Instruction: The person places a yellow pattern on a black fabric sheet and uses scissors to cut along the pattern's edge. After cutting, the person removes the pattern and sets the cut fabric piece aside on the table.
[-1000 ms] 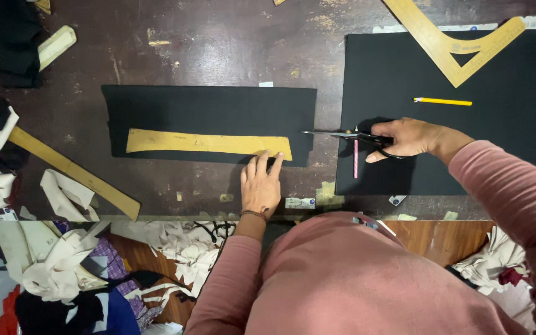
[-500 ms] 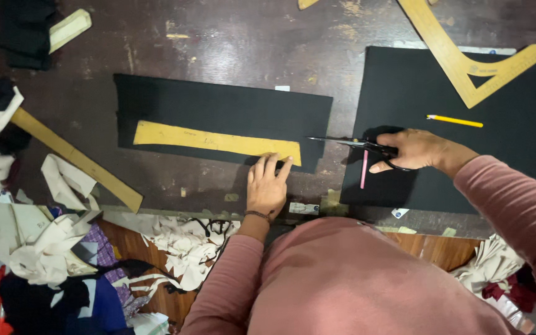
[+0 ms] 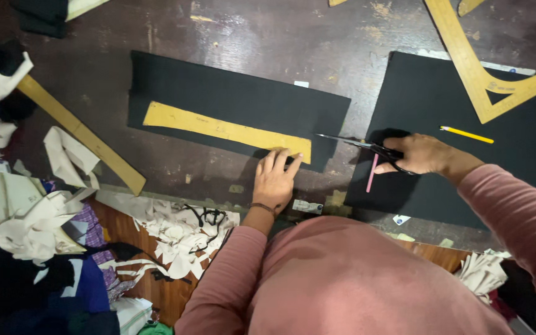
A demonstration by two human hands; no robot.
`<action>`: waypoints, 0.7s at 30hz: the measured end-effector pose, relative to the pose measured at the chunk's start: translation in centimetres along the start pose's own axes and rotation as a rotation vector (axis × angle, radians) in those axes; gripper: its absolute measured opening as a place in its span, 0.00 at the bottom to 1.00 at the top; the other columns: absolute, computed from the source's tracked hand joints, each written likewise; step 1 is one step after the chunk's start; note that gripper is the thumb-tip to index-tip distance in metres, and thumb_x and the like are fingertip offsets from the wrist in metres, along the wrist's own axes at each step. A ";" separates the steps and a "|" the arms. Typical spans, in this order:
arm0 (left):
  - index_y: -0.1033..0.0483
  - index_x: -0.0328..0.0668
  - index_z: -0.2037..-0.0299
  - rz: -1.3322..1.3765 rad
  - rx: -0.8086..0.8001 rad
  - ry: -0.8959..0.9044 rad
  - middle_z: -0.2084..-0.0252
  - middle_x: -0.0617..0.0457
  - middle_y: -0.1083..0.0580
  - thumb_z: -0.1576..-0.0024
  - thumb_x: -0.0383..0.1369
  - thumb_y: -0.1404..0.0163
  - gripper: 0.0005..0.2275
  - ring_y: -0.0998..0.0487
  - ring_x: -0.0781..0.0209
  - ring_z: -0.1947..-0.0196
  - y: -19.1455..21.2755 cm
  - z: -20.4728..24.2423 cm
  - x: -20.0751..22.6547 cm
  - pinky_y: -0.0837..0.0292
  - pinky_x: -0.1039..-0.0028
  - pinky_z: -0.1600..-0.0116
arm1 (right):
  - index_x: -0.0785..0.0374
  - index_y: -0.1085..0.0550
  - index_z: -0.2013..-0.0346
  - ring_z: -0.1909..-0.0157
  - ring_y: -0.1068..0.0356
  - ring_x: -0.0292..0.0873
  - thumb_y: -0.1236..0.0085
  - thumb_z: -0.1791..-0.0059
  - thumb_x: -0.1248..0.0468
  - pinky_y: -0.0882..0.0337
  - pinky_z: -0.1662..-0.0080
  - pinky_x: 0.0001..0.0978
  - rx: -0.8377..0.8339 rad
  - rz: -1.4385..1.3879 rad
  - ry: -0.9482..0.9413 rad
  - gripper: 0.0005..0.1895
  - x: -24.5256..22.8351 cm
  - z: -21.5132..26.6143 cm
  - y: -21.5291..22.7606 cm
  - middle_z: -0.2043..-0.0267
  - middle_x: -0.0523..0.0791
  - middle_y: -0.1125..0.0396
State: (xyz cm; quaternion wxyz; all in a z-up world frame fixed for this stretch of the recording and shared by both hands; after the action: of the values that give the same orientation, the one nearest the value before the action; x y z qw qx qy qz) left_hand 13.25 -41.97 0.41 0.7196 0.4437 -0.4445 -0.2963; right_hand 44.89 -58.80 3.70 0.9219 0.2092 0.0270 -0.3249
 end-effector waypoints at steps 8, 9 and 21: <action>0.31 0.58 0.35 -0.005 0.059 -0.016 0.37 0.48 0.37 0.43 0.31 0.51 0.23 0.39 0.44 0.33 0.6 -0.1 0.1 0.39 0.52 0.36 | 0.35 0.25 0.49 0.47 0.22 0.52 0.44 0.58 0.36 0.26 0.42 0.48 0.006 0.039 -0.031 0.25 -1.5 0.6 1.2 0.60 0.44 0.20; 0.31 0.57 0.35 -0.001 0.069 -0.022 0.37 0.48 0.37 0.44 0.31 0.50 0.23 0.39 0.44 0.33 0.6 -0.1 0.1 0.39 0.51 0.36 | 0.39 0.23 0.54 0.48 0.21 0.52 0.45 0.60 0.27 0.26 0.42 0.47 0.002 0.017 -0.017 0.31 -2.0 0.8 1.5 0.62 0.44 0.20; 0.30 0.56 0.36 0.010 0.065 -0.027 0.37 0.47 0.36 0.45 0.32 0.48 0.24 0.39 0.44 0.33 0.6 0.1 0.0 0.39 0.52 0.37 | 0.46 0.25 0.60 0.50 0.22 0.54 0.50 0.59 0.23 0.26 0.44 0.50 0.005 0.028 0.019 0.34 -4.5 0.8 2.0 0.65 0.47 0.22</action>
State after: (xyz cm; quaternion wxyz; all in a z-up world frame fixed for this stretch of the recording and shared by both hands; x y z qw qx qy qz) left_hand 13.24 -41.75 1.02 0.7001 0.4606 -0.4659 -0.2840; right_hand 42.48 -55.06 5.96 0.9256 0.2149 0.0320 -0.3100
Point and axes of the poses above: each hand's wrist, its own z-axis away from the middle knuckle, its own y-axis out of the back of the hand, x = y × z, the point moved 3 cm from there along -z, towards the middle knuckle
